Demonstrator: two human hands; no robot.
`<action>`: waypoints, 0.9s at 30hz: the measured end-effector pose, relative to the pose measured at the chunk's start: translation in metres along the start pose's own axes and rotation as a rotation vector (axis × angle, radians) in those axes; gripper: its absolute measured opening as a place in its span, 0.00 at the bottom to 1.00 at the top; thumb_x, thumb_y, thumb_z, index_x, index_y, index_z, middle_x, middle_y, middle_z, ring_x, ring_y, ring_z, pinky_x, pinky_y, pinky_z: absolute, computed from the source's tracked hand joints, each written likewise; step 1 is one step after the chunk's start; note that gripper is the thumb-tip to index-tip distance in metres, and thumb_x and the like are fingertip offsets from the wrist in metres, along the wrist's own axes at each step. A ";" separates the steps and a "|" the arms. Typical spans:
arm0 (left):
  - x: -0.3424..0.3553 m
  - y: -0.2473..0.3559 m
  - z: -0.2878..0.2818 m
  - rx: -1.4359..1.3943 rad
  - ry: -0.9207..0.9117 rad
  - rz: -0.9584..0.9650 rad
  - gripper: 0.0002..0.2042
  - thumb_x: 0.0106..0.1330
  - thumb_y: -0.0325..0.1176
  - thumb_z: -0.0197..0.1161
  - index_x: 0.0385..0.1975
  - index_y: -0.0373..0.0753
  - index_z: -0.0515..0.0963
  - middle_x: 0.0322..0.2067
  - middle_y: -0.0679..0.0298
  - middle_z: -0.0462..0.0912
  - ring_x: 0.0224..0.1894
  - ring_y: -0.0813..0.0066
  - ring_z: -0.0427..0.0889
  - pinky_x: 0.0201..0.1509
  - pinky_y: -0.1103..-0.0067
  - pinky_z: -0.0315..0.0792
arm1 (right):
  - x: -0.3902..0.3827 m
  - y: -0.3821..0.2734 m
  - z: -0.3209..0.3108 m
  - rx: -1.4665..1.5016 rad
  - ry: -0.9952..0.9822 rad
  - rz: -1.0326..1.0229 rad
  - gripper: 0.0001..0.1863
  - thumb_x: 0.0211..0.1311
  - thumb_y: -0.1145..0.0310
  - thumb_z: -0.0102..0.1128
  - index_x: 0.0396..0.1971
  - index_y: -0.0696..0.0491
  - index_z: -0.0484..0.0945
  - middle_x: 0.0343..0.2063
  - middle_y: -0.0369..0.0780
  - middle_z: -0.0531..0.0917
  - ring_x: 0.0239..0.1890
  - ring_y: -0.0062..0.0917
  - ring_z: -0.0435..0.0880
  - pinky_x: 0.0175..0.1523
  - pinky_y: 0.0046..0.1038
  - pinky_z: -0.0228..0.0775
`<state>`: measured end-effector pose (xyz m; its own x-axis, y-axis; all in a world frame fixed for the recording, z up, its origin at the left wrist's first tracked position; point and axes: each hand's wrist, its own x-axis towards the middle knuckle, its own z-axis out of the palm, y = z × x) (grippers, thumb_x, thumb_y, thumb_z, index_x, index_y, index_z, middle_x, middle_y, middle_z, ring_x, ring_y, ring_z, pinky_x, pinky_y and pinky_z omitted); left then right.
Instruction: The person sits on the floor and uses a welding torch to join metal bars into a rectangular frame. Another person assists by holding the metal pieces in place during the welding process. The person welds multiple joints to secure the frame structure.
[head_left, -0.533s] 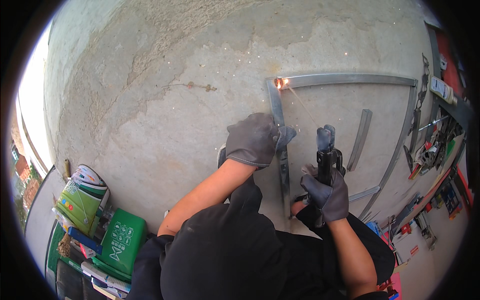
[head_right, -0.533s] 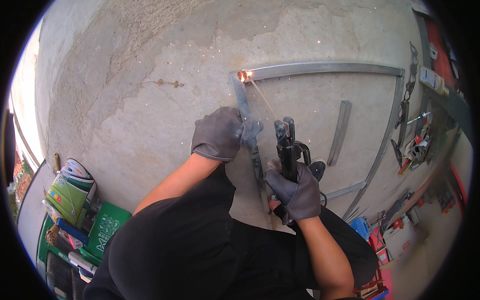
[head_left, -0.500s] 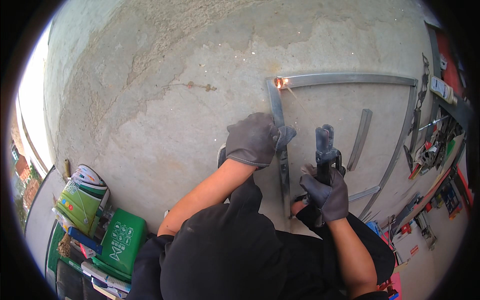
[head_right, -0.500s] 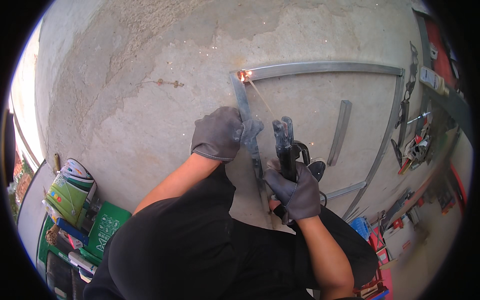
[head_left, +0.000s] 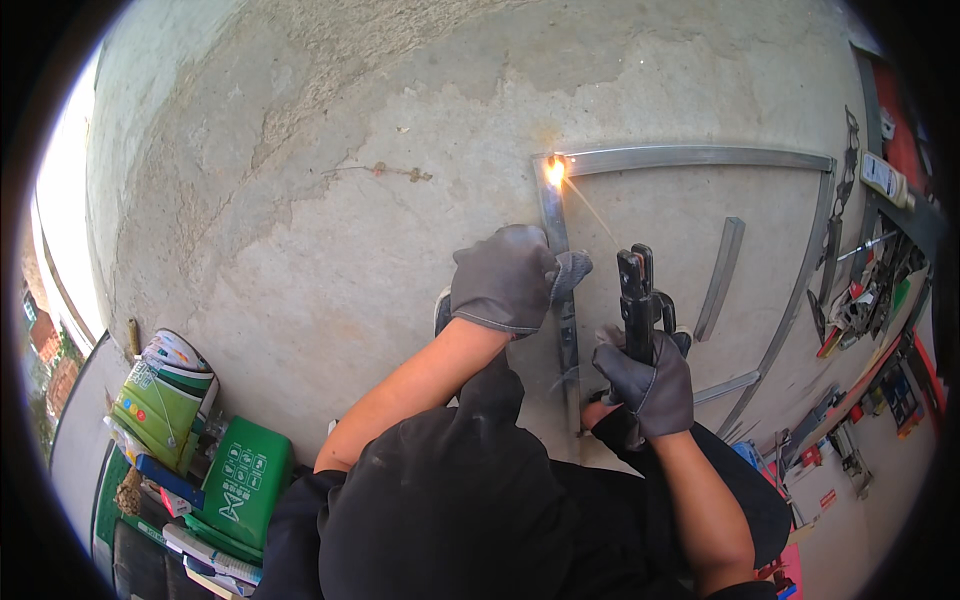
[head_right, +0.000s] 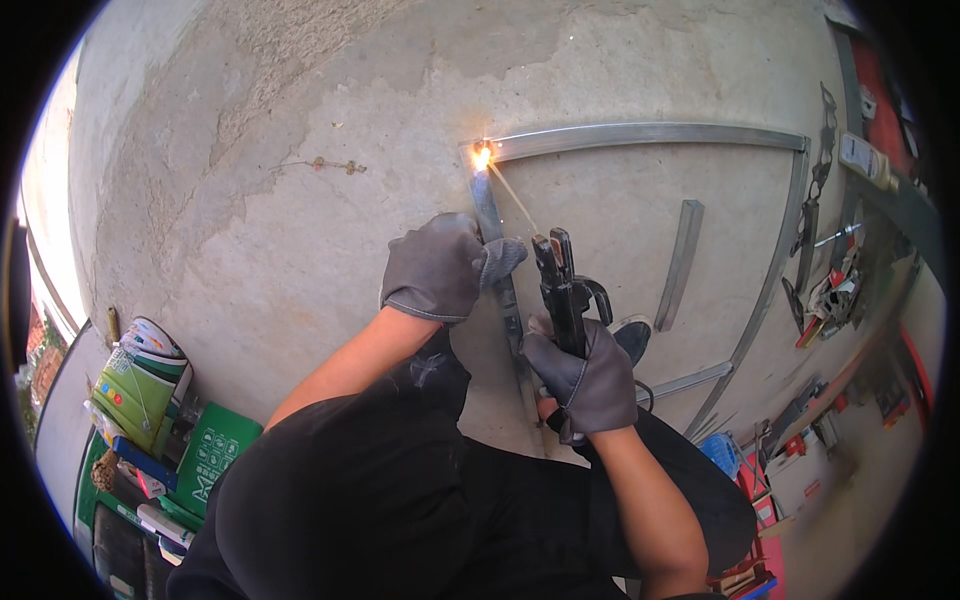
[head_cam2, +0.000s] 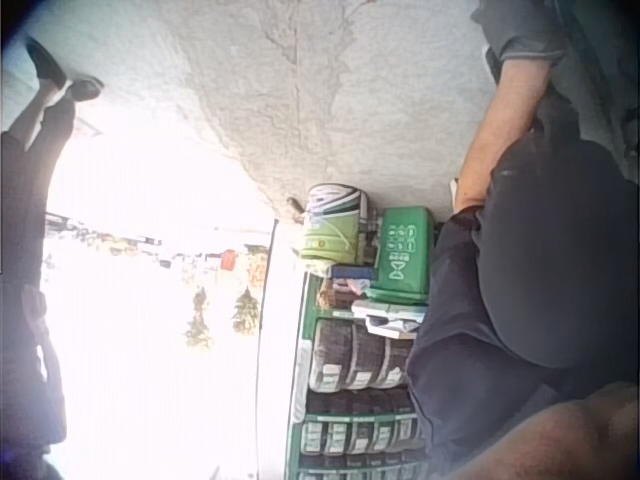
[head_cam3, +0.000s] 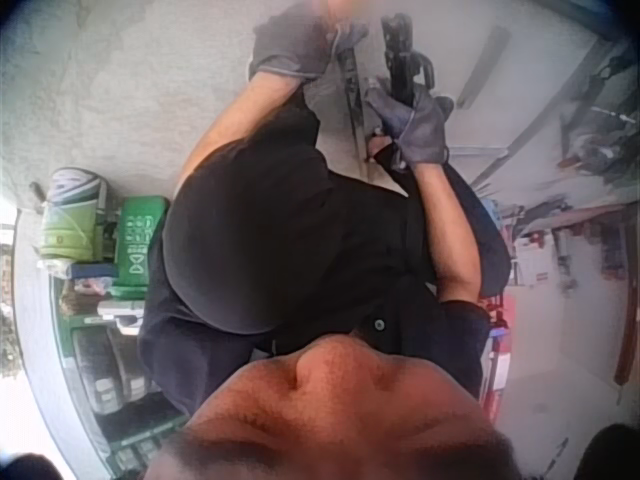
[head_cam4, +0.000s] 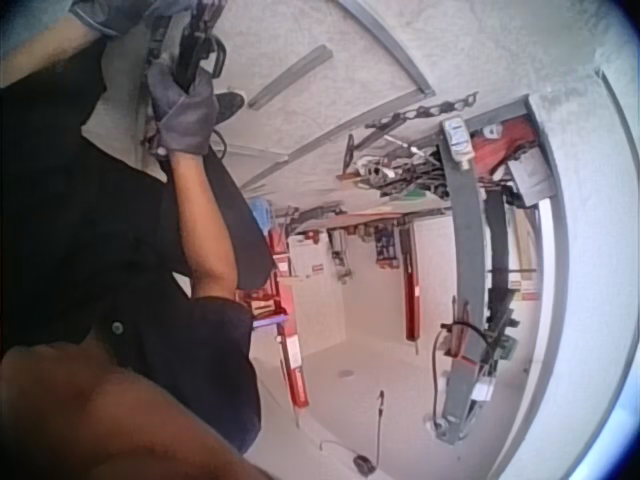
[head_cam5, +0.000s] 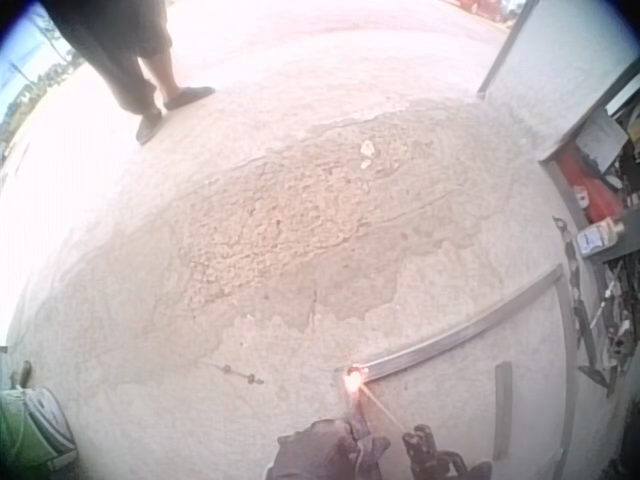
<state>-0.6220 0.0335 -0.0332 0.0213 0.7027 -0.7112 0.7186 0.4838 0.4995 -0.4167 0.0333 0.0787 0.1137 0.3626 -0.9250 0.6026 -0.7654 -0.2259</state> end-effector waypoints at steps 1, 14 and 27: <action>0.001 -0.001 0.001 -0.003 -0.009 0.007 0.28 0.69 0.65 0.67 0.34 0.41 0.87 0.38 0.51 0.89 0.41 0.49 0.91 0.40 0.57 0.82 | -0.002 -0.001 0.000 0.001 0.002 -0.017 0.22 0.63 0.58 0.79 0.50 0.57 0.89 0.41 0.39 0.93 0.46 0.20 0.91 0.57 0.27 0.79; 0.000 -0.007 0.014 -0.041 0.114 0.043 0.27 0.64 0.65 0.71 0.31 0.42 0.88 0.33 0.52 0.89 0.36 0.47 0.90 0.39 0.59 0.81 | -0.008 0.017 -0.011 -0.033 0.073 -0.123 0.21 0.61 0.58 0.77 0.50 0.54 0.91 0.41 0.39 0.94 0.43 0.22 0.92 0.54 0.28 0.81; -0.011 -0.014 0.034 0.017 0.103 0.140 0.30 0.65 0.69 0.69 0.31 0.42 0.86 0.32 0.53 0.88 0.33 0.48 0.90 0.38 0.55 0.79 | -0.002 -0.005 -0.005 -0.030 0.022 0.032 0.22 0.63 0.55 0.79 0.47 0.57 0.90 0.37 0.36 0.92 0.36 0.17 0.87 0.47 0.25 0.79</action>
<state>-0.6091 0.0016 -0.0494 0.0510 0.8126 -0.5806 0.7251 0.3696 0.5810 -0.4160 0.0393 0.0838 0.1509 0.3500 -0.9245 0.6216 -0.7608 -0.1865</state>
